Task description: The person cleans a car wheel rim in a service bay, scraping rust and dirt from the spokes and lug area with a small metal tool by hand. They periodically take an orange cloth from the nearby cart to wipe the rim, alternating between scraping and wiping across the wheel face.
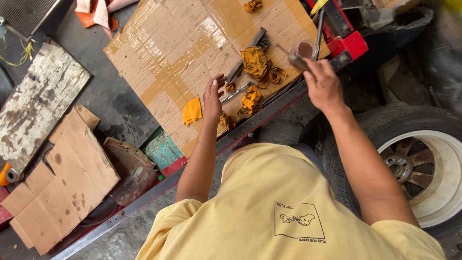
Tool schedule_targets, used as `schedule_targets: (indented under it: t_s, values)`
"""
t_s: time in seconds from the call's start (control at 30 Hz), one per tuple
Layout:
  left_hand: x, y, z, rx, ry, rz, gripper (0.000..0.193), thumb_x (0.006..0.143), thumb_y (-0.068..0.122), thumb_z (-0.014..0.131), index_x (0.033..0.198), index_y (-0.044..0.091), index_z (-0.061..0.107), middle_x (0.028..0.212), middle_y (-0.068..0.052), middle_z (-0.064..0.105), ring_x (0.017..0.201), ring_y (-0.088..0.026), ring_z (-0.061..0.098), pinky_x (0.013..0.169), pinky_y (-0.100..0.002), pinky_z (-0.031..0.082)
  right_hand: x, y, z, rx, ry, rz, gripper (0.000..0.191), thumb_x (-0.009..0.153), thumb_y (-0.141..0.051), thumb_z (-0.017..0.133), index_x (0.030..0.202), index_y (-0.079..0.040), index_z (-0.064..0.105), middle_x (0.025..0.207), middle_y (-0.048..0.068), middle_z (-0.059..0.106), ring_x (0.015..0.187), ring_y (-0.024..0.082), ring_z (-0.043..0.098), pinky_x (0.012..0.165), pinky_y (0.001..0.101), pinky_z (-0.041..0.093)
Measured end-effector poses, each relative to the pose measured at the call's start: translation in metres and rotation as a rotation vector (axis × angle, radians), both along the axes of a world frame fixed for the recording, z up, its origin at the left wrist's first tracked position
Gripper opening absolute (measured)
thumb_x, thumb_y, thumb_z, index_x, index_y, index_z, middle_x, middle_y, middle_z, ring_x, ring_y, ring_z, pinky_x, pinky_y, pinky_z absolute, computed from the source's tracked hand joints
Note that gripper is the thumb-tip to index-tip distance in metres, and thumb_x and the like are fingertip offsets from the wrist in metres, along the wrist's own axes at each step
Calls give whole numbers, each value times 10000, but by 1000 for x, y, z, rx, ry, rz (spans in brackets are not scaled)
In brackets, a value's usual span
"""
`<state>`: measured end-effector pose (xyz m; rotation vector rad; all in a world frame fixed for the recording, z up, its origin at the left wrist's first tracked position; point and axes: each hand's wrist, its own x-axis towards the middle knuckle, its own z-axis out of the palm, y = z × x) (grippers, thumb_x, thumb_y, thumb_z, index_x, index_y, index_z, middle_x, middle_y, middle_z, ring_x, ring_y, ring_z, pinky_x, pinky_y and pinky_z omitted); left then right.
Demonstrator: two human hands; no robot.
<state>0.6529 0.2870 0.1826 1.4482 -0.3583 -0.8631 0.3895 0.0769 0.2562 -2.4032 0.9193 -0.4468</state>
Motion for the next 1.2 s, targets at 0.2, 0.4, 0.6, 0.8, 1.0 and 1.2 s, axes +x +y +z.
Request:
schedule_targets:
  t_s: [0.2,0.4,0.6,0.8,1.0,1.2]
  values:
    - [-3,-18,3,-10,13,-23,459,1087,409,400,1372,115,609,1356,-80,676,1266,-235,609,1019,-378,480,-41,-29,23,-106,204,-248,335,954,-145,712,1284,-88,723,1224,150,600,1016,364,664,877,458,543]
    - [-19,-38,7,-21,-1,-64,469,1092,411,395,1369,103,615,1359,-86,676,1280,-233,592,1018,-392,471,-44,-43,28,-162,195,-240,295,878,-134,752,1171,-94,760,1145,112,683,964,351,686,851,456,548]
    - [-19,-39,14,-21,13,-64,481,1090,422,384,1379,107,605,1373,-79,661,1301,-232,587,1036,-393,475,-20,-58,18,-71,28,-233,380,837,-87,838,1194,-46,718,1034,105,729,939,281,721,826,405,575]
    - [-13,-32,19,-50,22,-35,468,1095,410,398,1371,98,611,1373,-93,654,1321,-261,589,1043,-404,489,-3,-69,-12,407,-307,-464,393,849,-106,833,1220,-60,713,1018,48,735,854,137,703,723,332,580]
    - [-6,-24,22,-28,-33,-21,471,1088,404,397,1369,91,609,1382,-105,654,1330,-255,574,1057,-403,471,-2,-72,-24,127,-281,-340,248,902,-108,851,1115,-25,754,1097,120,741,983,216,713,839,359,574]
    - [1,-25,27,-18,-48,-51,481,1087,417,386,1377,100,601,1401,-97,642,1347,-255,557,1061,-422,475,9,-69,-17,158,-144,-352,248,911,-177,832,1103,-46,746,1105,118,706,994,246,705,846,367,566]
